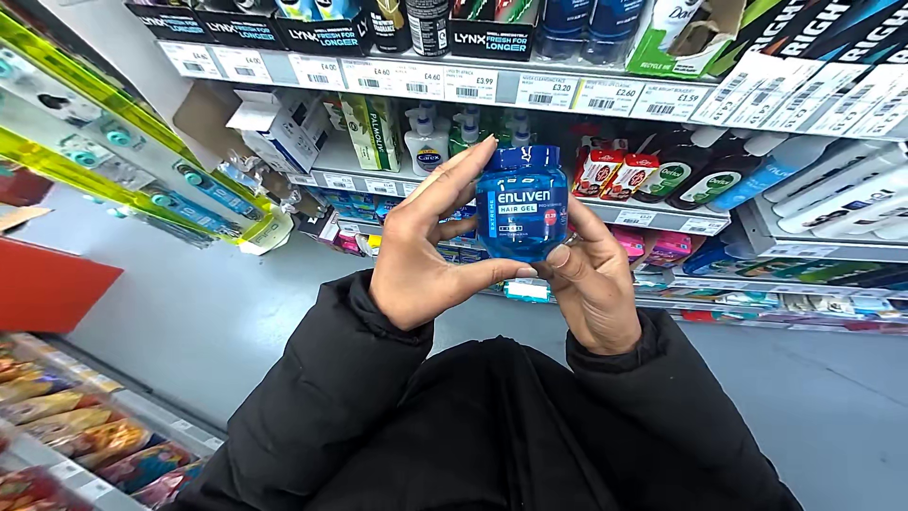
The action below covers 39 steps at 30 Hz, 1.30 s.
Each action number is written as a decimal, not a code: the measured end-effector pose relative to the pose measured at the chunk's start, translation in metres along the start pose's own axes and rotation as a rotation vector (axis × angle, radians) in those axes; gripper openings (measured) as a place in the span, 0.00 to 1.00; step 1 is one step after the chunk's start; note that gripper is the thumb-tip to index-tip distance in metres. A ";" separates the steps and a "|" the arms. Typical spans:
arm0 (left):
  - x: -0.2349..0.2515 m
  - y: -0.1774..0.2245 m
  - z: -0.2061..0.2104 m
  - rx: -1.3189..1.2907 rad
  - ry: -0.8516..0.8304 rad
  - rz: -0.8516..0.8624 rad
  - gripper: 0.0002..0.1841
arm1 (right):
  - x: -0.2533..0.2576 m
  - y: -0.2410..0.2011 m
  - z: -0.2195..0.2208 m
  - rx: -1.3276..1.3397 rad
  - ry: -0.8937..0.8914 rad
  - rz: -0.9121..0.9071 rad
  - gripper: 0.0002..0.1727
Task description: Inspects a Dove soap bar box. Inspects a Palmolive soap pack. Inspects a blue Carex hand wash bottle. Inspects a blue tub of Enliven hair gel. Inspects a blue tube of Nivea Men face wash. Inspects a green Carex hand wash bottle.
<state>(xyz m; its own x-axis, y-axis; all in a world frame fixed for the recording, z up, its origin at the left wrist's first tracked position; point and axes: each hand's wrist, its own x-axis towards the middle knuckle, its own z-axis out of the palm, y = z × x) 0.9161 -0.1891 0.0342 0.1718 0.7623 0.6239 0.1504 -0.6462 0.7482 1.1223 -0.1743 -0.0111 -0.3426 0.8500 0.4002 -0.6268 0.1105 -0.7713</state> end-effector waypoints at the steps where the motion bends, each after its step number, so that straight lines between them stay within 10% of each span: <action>1: 0.001 -0.009 0.001 -0.008 0.006 0.038 0.55 | 0.000 0.000 -0.001 0.003 -0.002 0.001 0.38; 25: 0.011 0.000 0.010 0.047 -0.051 -0.075 0.54 | 0.007 0.003 -0.014 -0.002 0.026 -0.019 0.38; 39: 0.019 0.020 0.024 0.185 0.166 -0.157 0.44 | 0.005 0.006 0.002 -0.666 0.206 -0.339 0.40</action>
<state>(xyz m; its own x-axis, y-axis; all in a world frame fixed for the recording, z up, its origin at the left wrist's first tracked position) 0.9453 -0.1881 0.0553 -0.0271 0.8390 0.5435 0.3403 -0.5034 0.7942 1.1151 -0.1704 -0.0123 -0.0293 0.7857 0.6179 -0.0992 0.6128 -0.7840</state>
